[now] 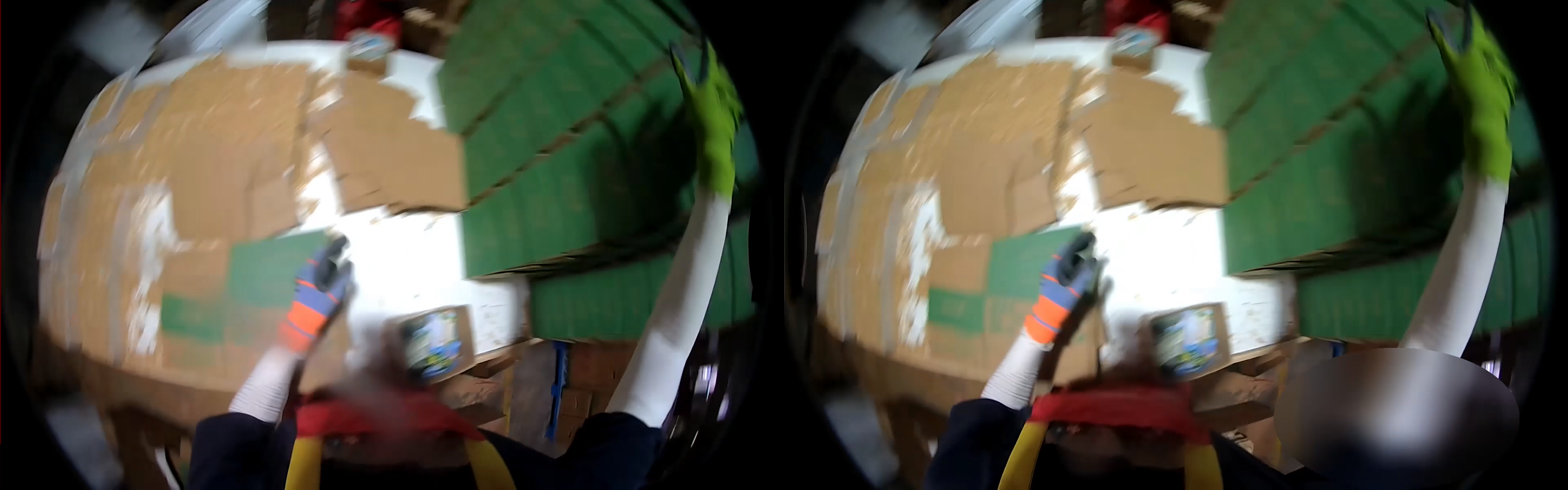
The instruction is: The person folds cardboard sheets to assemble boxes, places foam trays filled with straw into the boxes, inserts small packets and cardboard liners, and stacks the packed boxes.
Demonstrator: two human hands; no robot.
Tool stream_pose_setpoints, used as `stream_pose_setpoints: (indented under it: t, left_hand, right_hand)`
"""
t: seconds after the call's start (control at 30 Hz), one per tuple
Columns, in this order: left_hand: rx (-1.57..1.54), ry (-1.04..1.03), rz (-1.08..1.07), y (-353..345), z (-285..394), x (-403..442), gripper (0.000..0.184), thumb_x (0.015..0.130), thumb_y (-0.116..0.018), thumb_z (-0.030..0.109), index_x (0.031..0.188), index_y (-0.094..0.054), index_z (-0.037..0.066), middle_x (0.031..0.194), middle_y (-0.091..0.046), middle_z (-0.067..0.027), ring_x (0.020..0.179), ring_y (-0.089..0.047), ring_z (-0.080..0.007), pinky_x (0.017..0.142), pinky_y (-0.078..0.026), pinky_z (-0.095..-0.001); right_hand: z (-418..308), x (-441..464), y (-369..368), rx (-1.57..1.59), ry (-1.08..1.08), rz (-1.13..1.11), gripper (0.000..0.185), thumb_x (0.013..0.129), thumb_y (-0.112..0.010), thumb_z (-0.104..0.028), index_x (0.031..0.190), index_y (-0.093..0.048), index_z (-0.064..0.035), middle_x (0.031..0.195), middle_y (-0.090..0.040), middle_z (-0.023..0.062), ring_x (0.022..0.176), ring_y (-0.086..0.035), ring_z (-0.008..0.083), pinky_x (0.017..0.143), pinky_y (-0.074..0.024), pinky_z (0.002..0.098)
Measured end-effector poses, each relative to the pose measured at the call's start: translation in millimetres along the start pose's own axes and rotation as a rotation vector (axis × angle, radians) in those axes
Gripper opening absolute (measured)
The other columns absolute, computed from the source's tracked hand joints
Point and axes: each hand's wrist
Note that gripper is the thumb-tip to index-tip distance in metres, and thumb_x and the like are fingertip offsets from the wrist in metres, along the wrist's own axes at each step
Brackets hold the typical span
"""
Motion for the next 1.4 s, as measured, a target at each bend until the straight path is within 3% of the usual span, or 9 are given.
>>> stream_pose_setpoints:
  t: [0.07, 0.23, 0.33, 0.4, 0.57, 0.77, 0.93, 1.0, 1.4]
  left_hand:
    - [0.209, -0.031, 0.283, 85, 52, -43, 0.050, 0.085, -0.061, 0.001, 0.133, -0.047, 0.004, 0.122, -0.057, -0.0100, 0.106, -0.057, -0.0175, 0.090, -0.046, -0.0285]
    - [1.019, -0.146, 0.900, 324, 23, -158, 0.048, 0.084, -0.067, 0.013, 0.127, -0.052, 0.000, 0.120, -0.058, -0.0130, 0.113, -0.053, -0.0221, 0.096, -0.042, -0.0338]
    - [0.902, -0.008, 0.895, 382, 6, -187, 0.055, 0.083, -0.070, 0.023, 0.128, -0.051, -0.002, 0.126, -0.056, -0.0151, 0.117, -0.051, -0.0257, 0.098, -0.041, -0.0350]
    - [0.379, 0.384, 0.727, 389, 1, -177, 0.059, 0.080, -0.072, 0.028, 0.125, -0.053, -0.004, 0.127, -0.056, -0.0182, 0.117, -0.052, -0.0292, 0.097, -0.042, -0.0349]
    - [0.885, 0.198, 0.418, 434, 11, -177, 0.054, 0.081, -0.069, 0.038, 0.116, -0.059, -0.003, 0.114, -0.063, -0.0178, 0.103, -0.059, -0.0285, 0.089, -0.046, -0.0346]
    - [0.632, 0.341, 0.650, 584, -27, -210, 0.046, 0.081, -0.074, 0.027, 0.110, -0.060, -0.005, 0.101, -0.066, -0.0151, 0.089, -0.060, -0.0216, 0.079, -0.048, -0.0333]
    - [0.809, 0.371, 0.689, 565, -2, -199, 0.053, 0.080, -0.075, 0.033, 0.112, -0.059, -0.007, 0.092, -0.067, -0.0118, 0.082, -0.060, -0.0176, 0.080, -0.047, -0.0307]
    - [0.579, 0.400, 0.721, 597, -29, -202, 0.055, 0.080, -0.075, 0.034, 0.115, -0.059, -0.007, 0.097, -0.067, -0.0111, 0.084, -0.060, -0.0179, 0.081, -0.047, -0.0315]
    - [0.568, 0.427, 0.646, 569, 6, -219, 0.053, 0.081, -0.071, 0.018, 0.128, -0.053, 0.001, 0.103, -0.065, -0.0085, 0.081, -0.057, -0.0157, 0.071, -0.046, -0.0286]
  right_hand:
    - [-134, -38, 52, 0.608, 0.003, 0.139, 0.063, 0.079, -0.071, -0.040, 0.131, -0.051, -0.0100, 0.126, -0.055, 0.0195, 0.115, -0.052, 0.0363, 0.093, -0.0434, 0.0452]
    - [-418, -207, 212, 2.276, -0.756, -1.544, 0.076, 0.077, -0.076, -0.029, 0.136, -0.039, 0.0022, 0.120, -0.057, 0.0173, 0.098, -0.057, 0.0181, 0.086, -0.0471, 0.0301]
    - [-496, -286, 292, 1.533, -0.544, -1.290, 0.071, 0.083, -0.067, -0.040, 0.134, -0.041, 0.0015, 0.116, -0.056, 0.0234, 0.108, -0.055, 0.0375, 0.095, -0.0418, 0.0434]
    - [-503, -281, 325, 1.710, -0.729, -1.505, 0.064, 0.084, -0.065, -0.041, 0.130, -0.046, -0.0012, 0.121, -0.053, 0.0239, 0.112, -0.051, 0.0385, 0.097, -0.0395, 0.0438]
    - [-539, -259, 388, 1.771, -1.404, -1.583, 0.071, 0.086, -0.063, -0.044, 0.134, -0.040, 0.0025, 0.117, -0.056, 0.0233, 0.109, -0.054, 0.0338, 0.094, -0.0422, 0.0399]
    - [-546, -230, 418, 1.632, -0.939, -1.053, 0.063, 0.076, -0.074, -0.027, 0.127, -0.049, -0.0020, 0.123, -0.053, 0.0178, 0.118, -0.050, 0.0311, 0.100, -0.0386, 0.0372]
    - [-419, -272, 369, 0.572, -0.983, -0.980, 0.071, 0.070, -0.074, -0.034, 0.127, -0.049, -0.0006, 0.124, -0.051, 0.0218, 0.113, -0.049, 0.0375, 0.096, -0.0379, 0.0462]
    - [-400, -311, 362, 0.824, -1.006, -1.567, 0.062, 0.074, -0.069, -0.028, 0.127, -0.050, -0.0007, 0.125, -0.053, 0.0228, 0.114, -0.050, 0.0375, 0.097, -0.0388, 0.0446]
    - [-467, -240, 447, 1.218, -0.741, -1.141, 0.037, 0.086, -0.057, -0.024, 0.115, -0.059, -0.0014, 0.116, -0.059, 0.0188, 0.104, -0.056, 0.0379, 0.089, -0.0445, 0.0444]
Point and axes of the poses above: each hand's wrist, its own x-axis towards the middle knuckle, its own y-axis out of the back of the hand, z = x × y
